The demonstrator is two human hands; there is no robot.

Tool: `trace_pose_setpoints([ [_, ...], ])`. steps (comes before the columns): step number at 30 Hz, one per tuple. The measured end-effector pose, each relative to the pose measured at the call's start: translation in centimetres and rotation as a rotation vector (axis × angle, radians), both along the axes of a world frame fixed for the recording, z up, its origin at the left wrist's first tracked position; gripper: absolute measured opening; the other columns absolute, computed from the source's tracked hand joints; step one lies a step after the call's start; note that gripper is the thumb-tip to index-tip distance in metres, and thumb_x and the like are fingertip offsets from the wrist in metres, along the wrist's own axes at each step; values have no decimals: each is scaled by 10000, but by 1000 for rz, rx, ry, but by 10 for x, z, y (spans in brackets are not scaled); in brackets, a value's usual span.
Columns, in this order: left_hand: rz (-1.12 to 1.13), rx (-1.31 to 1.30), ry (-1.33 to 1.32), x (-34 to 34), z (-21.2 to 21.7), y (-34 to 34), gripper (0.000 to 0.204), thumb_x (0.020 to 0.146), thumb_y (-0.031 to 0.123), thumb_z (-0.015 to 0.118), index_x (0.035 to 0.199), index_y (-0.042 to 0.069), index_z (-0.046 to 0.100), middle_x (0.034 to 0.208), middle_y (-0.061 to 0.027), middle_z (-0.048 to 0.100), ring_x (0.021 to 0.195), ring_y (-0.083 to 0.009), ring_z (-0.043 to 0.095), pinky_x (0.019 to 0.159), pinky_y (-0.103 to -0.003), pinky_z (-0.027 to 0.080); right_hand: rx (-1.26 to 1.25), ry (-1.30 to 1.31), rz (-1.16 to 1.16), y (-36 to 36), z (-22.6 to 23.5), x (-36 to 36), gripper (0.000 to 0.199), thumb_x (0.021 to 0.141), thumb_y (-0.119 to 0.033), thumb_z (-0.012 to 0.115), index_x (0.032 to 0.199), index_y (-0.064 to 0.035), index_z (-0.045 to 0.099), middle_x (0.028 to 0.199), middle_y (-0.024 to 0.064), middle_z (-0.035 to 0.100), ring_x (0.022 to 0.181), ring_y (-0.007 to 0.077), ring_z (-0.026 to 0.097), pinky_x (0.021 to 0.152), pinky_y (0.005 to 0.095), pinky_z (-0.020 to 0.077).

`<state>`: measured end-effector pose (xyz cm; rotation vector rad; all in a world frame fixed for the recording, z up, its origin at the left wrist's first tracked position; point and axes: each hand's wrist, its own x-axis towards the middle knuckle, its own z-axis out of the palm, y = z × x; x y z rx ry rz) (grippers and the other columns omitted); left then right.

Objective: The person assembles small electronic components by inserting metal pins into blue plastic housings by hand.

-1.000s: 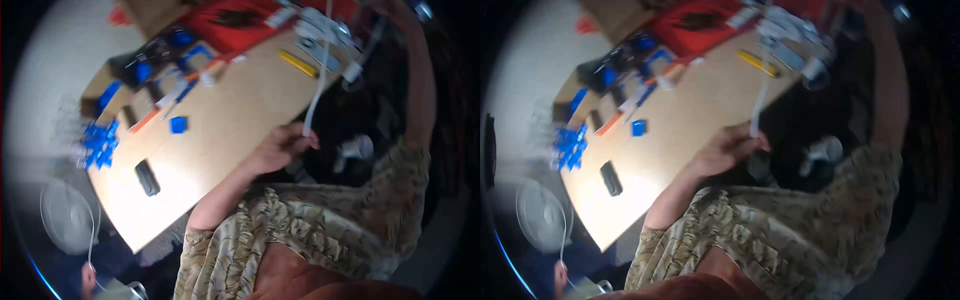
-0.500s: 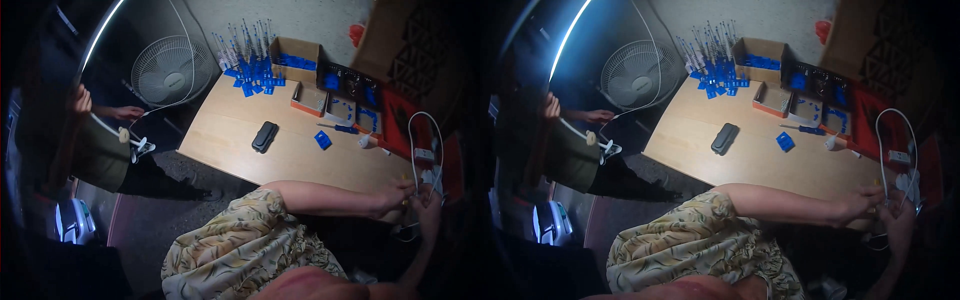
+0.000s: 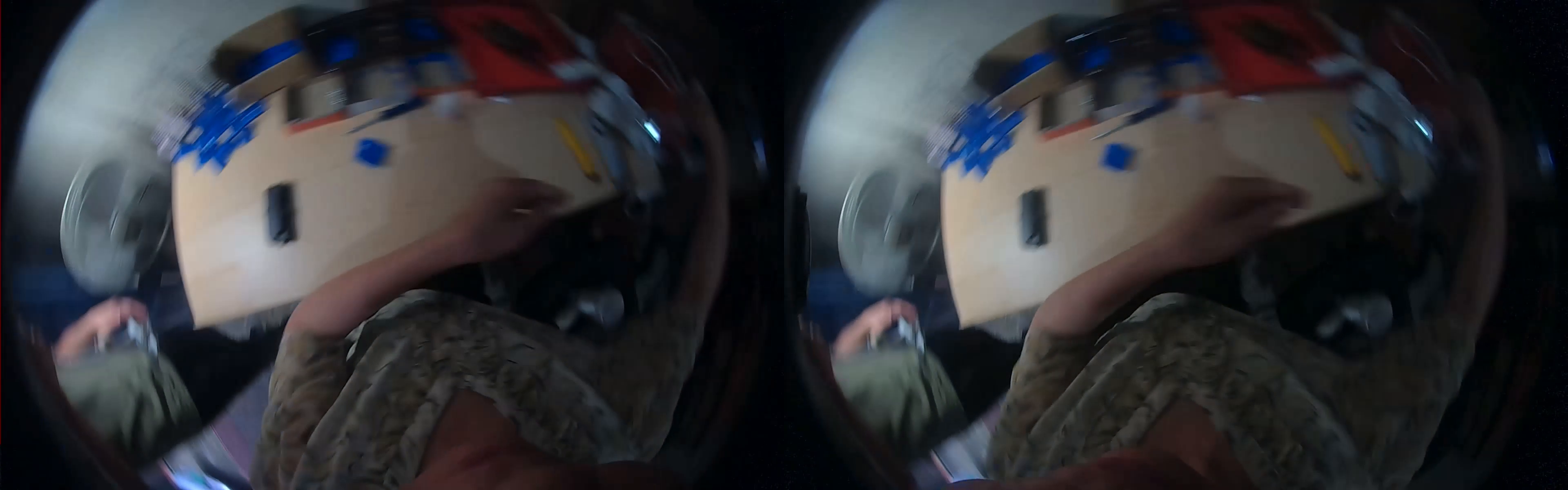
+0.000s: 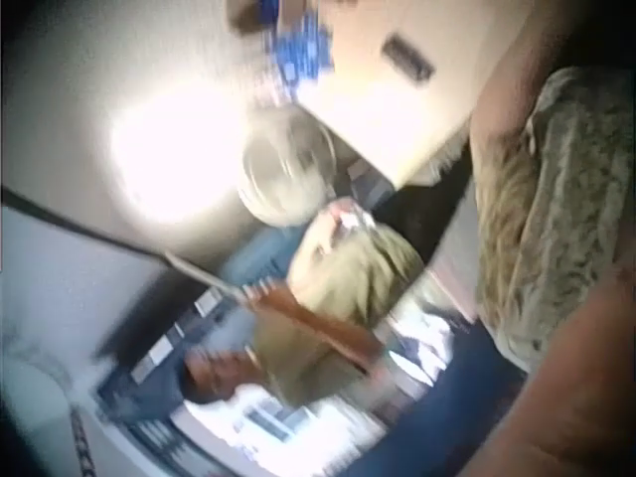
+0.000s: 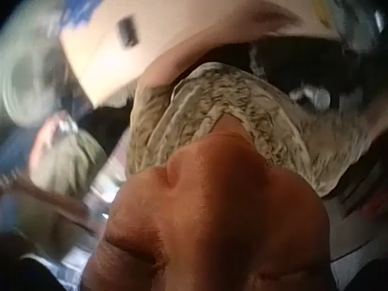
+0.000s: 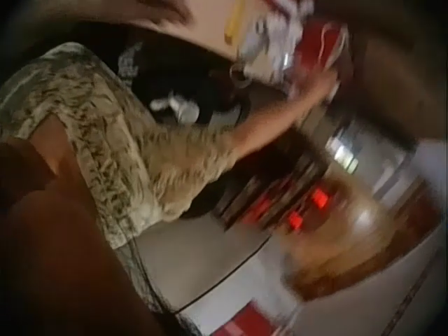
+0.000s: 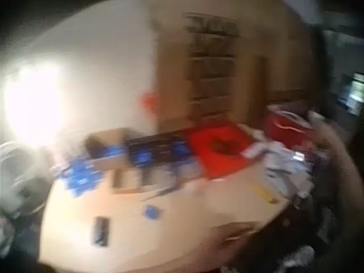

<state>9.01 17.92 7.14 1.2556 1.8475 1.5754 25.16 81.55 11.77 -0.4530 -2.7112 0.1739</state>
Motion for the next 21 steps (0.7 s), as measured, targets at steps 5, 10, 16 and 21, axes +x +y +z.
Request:
trace_pose_setpoints([
  [5,-66,-93,-297,-5,0,-53,252,1055,121,542,1235,8,678,1177,-114,711,1109,-203,671,933,-336,554,304,-125,-384,66,-9,-90,376,857,-328,741,1108,-48,721,1073,185,728,934,341,695,863,478,548],
  [10,223,-125,-505,19,-6,-94,232,1023,65,547,1180,-17,697,1076,-116,728,1009,-176,690,870,-309,557,1113,-544,-66,91,-48,-217,190,827,-239,716,893,-67,763,1021,175,722,861,335,708,742,447,580],
  [16,353,51,-570,44,-38,-170,227,1035,81,551,1187,-14,690,1080,-89,727,996,-155,678,876,-293,543,1189,-140,-223,150,7,-212,298,882,-209,665,1040,41,702,969,263,704,869,419,704,776,497,572],
  [21,446,-26,-621,52,-23,-156,255,1051,105,552,1246,-15,666,1147,-85,710,1058,-146,661,906,-285,545,255,-432,-258,26,-111,-280,730,986,-408,622,1537,0,370,1322,274,616,1196,422,620,982,468,510],
])
